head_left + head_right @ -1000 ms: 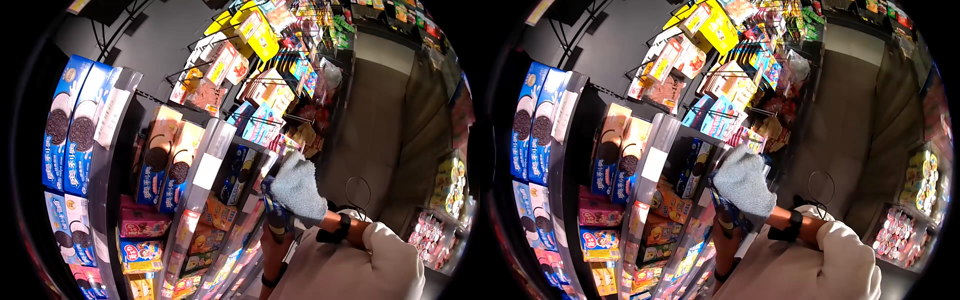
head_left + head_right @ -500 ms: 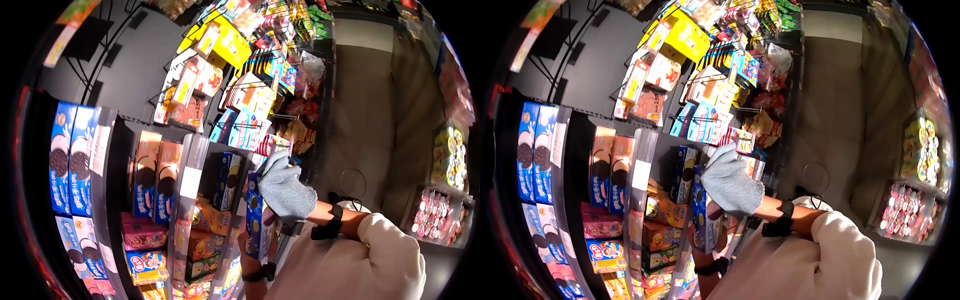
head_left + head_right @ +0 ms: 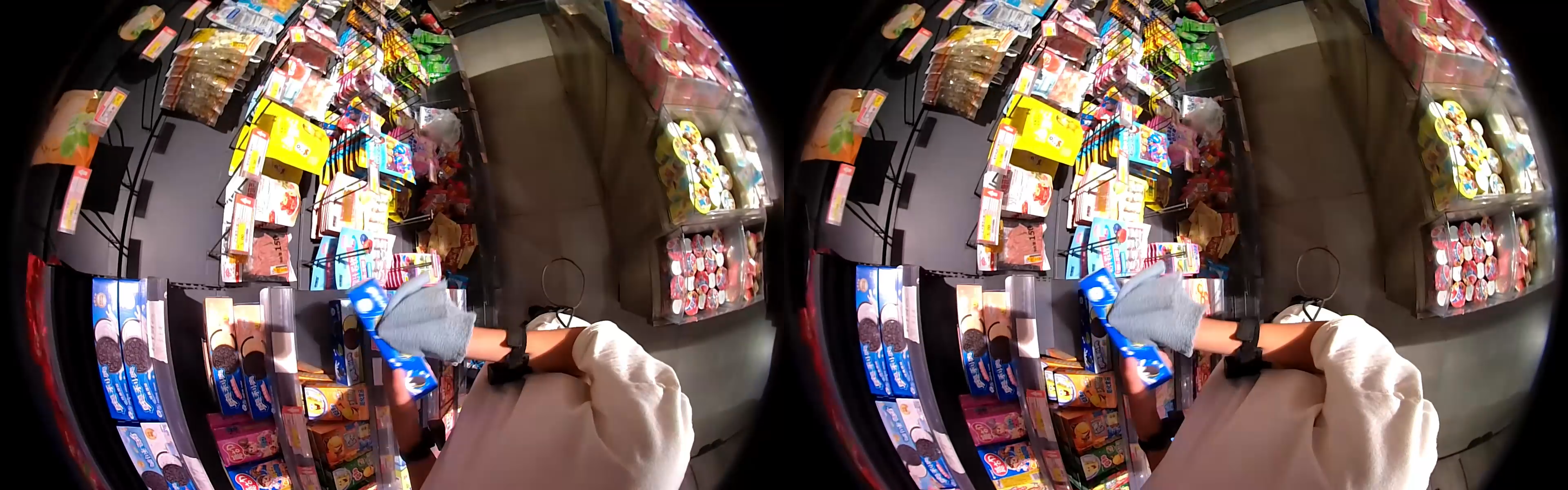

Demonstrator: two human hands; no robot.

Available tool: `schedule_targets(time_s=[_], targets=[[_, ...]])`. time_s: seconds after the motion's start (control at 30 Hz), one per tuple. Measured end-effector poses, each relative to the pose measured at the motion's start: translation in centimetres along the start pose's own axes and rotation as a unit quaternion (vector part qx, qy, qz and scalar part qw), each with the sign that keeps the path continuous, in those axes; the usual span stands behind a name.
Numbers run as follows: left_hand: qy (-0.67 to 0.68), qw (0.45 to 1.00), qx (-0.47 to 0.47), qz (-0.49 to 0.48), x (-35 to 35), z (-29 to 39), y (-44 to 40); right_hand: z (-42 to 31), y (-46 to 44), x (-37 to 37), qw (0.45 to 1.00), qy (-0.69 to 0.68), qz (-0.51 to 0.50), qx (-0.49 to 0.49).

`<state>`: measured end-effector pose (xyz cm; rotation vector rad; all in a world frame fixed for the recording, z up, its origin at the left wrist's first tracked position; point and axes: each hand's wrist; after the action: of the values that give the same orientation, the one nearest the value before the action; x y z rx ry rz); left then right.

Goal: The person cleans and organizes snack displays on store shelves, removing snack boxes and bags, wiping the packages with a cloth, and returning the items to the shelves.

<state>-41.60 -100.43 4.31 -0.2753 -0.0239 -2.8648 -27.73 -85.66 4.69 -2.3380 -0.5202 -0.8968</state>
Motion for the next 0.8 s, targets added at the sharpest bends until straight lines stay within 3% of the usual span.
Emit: schedule_targets(time_s=[0.03, 0.07, 0.17, 0.2, 0.23, 0.27, 0.33, 0.37, 0.4, 0.47, 0.53, 0.57, 0.6, 0.67, 0.73, 0.77, 0.8], targets=[[-0.068, 0.998, -0.020, -0.003, -0.2, -0.2, -0.5, 1.7, 0.3, -2.7, 0.983, -0.039, 0.177, 0.011], [-0.122, 0.992, -0.038, -0.006, -0.3, -0.5, -0.8, 2.7, 0.0, -2.7, 0.975, -0.058, 0.216, 0.010], [-0.201, 0.976, -0.082, 0.002, -0.8, -1.5, -1.3, 2.5, -0.4, 0.2, 0.985, -0.046, 0.167, 0.010], [-0.170, 0.980, -0.101, 0.005, -1.5, -0.8, -1.4, 1.7, -0.3, 1.7, 0.998, 0.001, 0.056, -0.004], [-0.119, 0.988, -0.094, 0.036, -1.5, -1.0, -1.5, -0.7, -0.5, 5.8, 0.992, 0.105, 0.059, -0.032], [-0.061, 0.994, -0.044, 0.078, -0.9, -0.9, -1.7, -0.5, -0.7, 3.0, 0.986, 0.084, 0.145, 0.017], [0.109, 0.994, 0.000, 0.026, 3.1, -3.7, -3.1, -2.0, -0.5, 1.3, 0.981, 0.157, 0.110, -0.001], [0.170, 0.985, 0.032, 0.028, 3.9, -3.4, -3.2, -1.7, -0.1, 0.6, 0.974, 0.198, 0.098, 0.056], [0.102, 0.994, -0.021, 0.043, 1.5, 1.5, -2.8, -1.7, -0.3, 1.5, 0.983, 0.162, 0.069, 0.059], [-0.057, 0.994, -0.089, -0.006, 1.5, 4.4, -3.6, -1.0, -1.3, 3.0, 0.991, 0.100, -0.008, 0.085], [-0.280, 0.945, -0.159, 0.062, 2.2, 4.8, -4.3, -0.4, -2.7, 4.0, 0.989, -0.012, -0.144, 0.034], [-0.335, 0.920, -0.175, 0.106, 2.8, 4.6, -4.5, -0.6, -3.1, 3.8, 0.990, 0.026, -0.134, 0.029], [-0.378, 0.905, -0.163, 0.104, 3.8, 4.8, -4.7, -1.2, -3.0, 3.2, 0.994, 0.094, -0.004, 0.052], [-0.439, 0.881, -0.145, 0.105, 5.0, 5.0, -5.1, -3.0, -3.7, 2.7, 0.992, 0.105, -0.069, 0.002], [-0.482, 0.857, -0.144, 0.109, 6.4, 4.8, -5.3, -2.9, -3.2, -1.0, 0.991, 0.120, -0.028, 0.048], [-0.481, 0.860, -0.130, 0.114, 7.1, 4.9, -5.4, -3.1, -2.8, -4.5, 0.929, 0.364, 0.066, 0.010], [-0.477, 0.864, -0.116, 0.117, 7.9, 4.8, -5.4, -3.3, -2.3, -8.1, 0.800, 0.584, 0.129, -0.047]])
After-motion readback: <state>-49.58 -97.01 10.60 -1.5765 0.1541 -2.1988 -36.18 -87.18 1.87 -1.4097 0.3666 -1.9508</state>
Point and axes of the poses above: each hand's wrist, its own y-axis away from the middle knuckle, its own x-axis out of the back of the hand, z = x × y, and after that the axes turned 10 degrees about -x, right-handed
